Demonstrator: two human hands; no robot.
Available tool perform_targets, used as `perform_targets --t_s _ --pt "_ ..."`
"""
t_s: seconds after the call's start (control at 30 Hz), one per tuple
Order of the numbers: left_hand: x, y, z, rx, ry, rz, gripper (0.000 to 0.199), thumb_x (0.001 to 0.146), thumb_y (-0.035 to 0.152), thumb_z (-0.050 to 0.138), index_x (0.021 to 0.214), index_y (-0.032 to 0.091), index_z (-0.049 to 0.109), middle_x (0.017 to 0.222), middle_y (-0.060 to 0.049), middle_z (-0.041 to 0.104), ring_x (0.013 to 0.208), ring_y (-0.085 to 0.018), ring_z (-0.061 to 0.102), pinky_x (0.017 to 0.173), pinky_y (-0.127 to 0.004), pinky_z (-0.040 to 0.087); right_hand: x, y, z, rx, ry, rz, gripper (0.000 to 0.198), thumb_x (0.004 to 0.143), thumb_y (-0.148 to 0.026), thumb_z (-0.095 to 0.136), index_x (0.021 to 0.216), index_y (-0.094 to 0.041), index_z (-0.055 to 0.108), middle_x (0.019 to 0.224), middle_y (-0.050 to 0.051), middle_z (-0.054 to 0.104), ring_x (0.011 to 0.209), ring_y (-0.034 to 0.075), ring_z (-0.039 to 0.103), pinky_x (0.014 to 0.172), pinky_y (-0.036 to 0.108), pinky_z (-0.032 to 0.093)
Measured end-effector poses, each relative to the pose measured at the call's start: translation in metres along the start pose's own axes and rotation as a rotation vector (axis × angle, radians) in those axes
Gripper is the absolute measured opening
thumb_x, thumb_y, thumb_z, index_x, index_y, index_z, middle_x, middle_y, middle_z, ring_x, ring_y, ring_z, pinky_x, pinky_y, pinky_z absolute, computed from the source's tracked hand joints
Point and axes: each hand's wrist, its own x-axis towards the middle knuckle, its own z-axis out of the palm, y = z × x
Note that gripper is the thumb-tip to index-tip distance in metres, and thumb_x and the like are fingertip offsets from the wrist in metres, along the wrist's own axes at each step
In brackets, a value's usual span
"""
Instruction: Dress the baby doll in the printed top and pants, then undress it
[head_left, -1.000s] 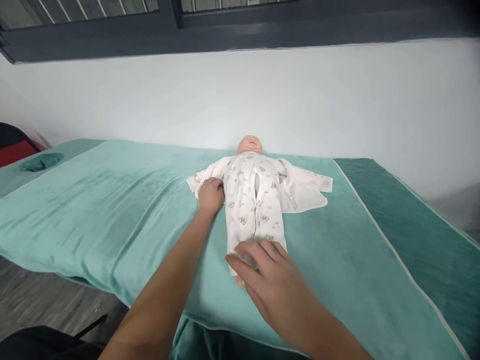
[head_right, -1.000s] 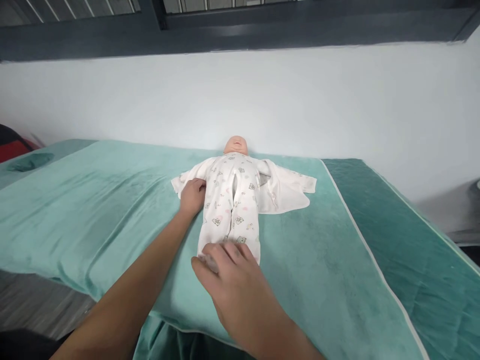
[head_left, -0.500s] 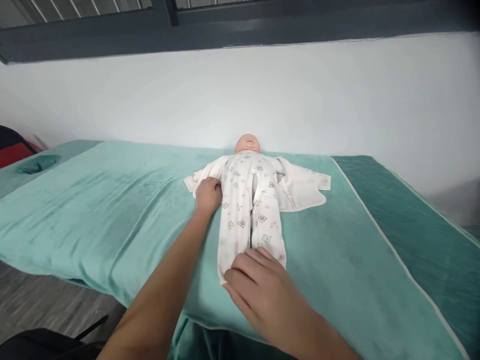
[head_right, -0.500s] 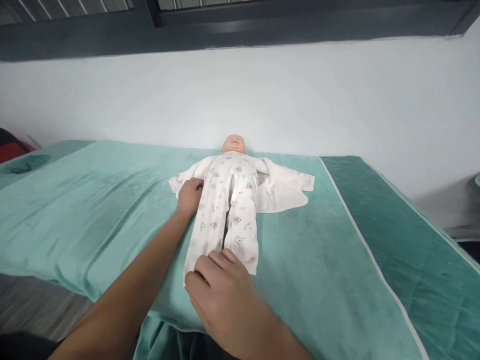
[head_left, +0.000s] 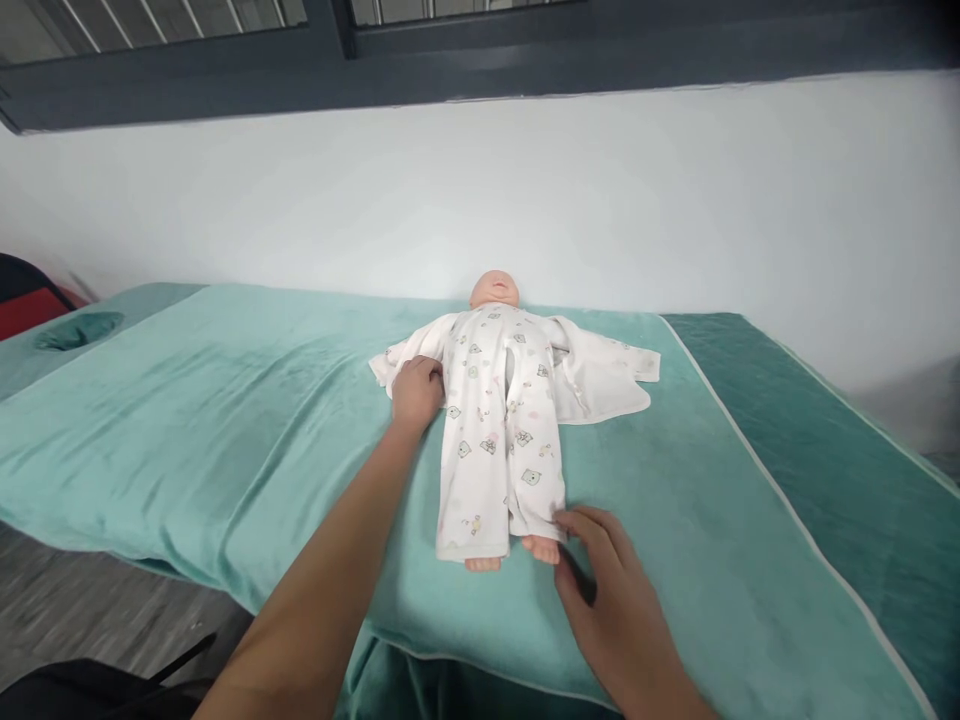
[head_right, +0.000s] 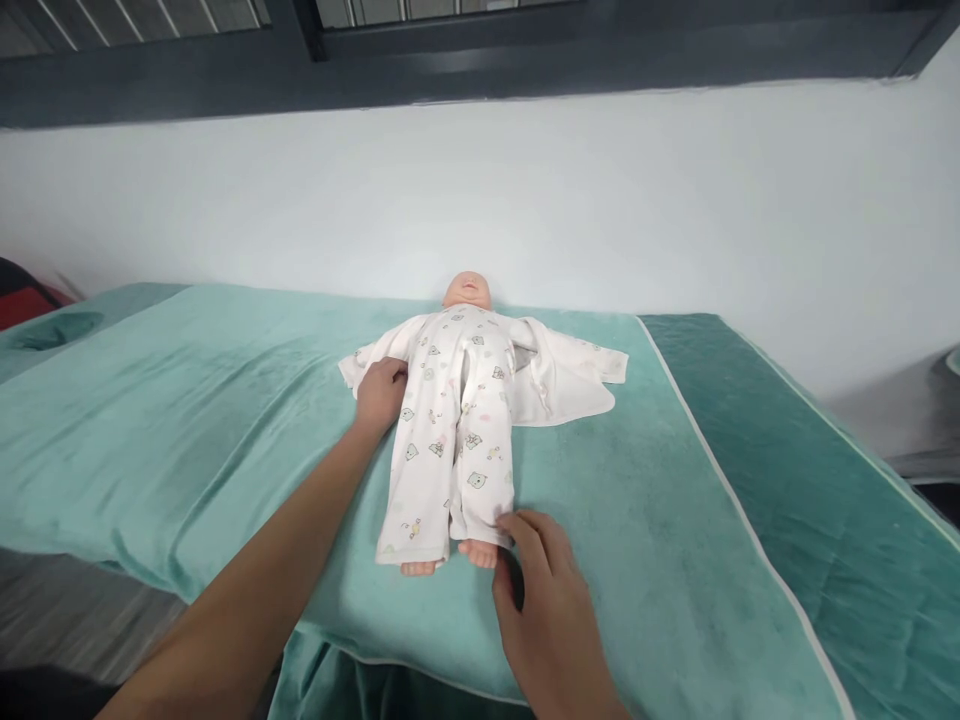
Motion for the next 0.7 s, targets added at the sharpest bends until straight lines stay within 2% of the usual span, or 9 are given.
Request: perform_targets --t_s 0.13,0.23,0.33,0.43,0.57,0.63,0.7 --pt "0.0 0.001 -0.001 -0.007 -0.009 -0.015 0.031 0.081 0.012 0.042 0.084 0.024 0.07 0.104 -0.004 0.072 0.102 -0.025 0.059 0.089 -0.039 0.047 0.014 -0.007 -0.004 0.117 0.021 -0.006 0.014 0.096 -0.019 0.047 0.106 -0.024 0.056 0.104 0.005 0.061 0.091 0.018 0.062 0.075 0.031 0.052" --pt "0.0 0.002 -0.002 -0.008 -0.015 -0.022 0.03 0.081 0.013 0.042 0.084 0.024 0.07 0.104 -0.003 0.072 0.102 -0.025 0.059 0.089 -0.039 0.047 0.021 -0.02 -0.023 0.219 0.035 -0.123 0.01 0.094 -0.015 0.05 0.096 -0.024 0.055 0.092 0.002 0.059 0.081 0.014 0.061 0.068 0.025 0.05" --pt "0.0 0.002 -0.001 -0.016 -0.008 -0.019 0.03 0.081 0.013 0.042 0.084 0.024 0.07 0.104 -0.003 0.072 0.102 -0.025 0.059 0.089 -0.038 0.047 0.024 -0.031 -0.04 0.273 0.048 -0.253 0.016 0.092 -0.009 0.05 0.096 -0.024 0.055 0.088 0.001 0.058 0.078 0.012 0.06 0.066 0.022 0.048" --pt "0.0 0.001 -0.001 -0.015 -0.002 -0.016 0.03 0.081 0.012 0.042 0.083 0.024 0.07 0.104 -0.003 0.072 0.102 -0.024 0.059 0.089 -0.038 0.047 0.024 -0.031 -0.043 0.232 -0.021 -0.284 0.017 0.092 -0.008 0.05 0.099 -0.024 0.055 0.087 0.001 0.058 0.076 0.012 0.058 0.066 0.023 0.047" --pt "0.0 0.001 -0.001 -0.009 -0.01 -0.021 0.03 0.08 0.012 0.042 0.083 0.024 0.07 0.104 -0.003 0.072 0.103 -0.024 0.059 0.089 -0.037 0.047 0.026 -0.017 -0.039 0.114 -0.193 -0.333 0.005 0.093 -0.017 0.056 0.092 -0.022 0.056 0.086 0.002 0.059 0.077 0.015 0.058 0.067 0.028 0.048" --pt "0.0 0.001 -0.001 -0.01 -0.005 -0.022 0.031 0.081 0.012 0.042 0.083 0.024 0.07 0.104 -0.003 0.072 0.103 -0.025 0.059 0.09 -0.037 0.047 0.029 -0.013 -0.041 0.121 -0.194 -0.333 0.008 0.094 -0.02 0.056 0.087 -0.022 0.057 0.083 0.002 0.059 0.076 0.016 0.058 0.066 0.029 0.048" --pt "0.0 0.001 -0.001 -0.014 -0.003 -0.023 0.03 0.081 0.013 0.042 0.083 0.024 0.07 0.104 -0.003 0.072 0.103 -0.025 0.059 0.09 -0.038 0.047 0.034 -0.013 -0.046 0.146 -0.137 -0.317 0.01 0.095 -0.02 0.054 0.086 -0.021 0.058 0.083 0.003 0.059 0.077 0.016 0.058 0.066 0.029 0.048"
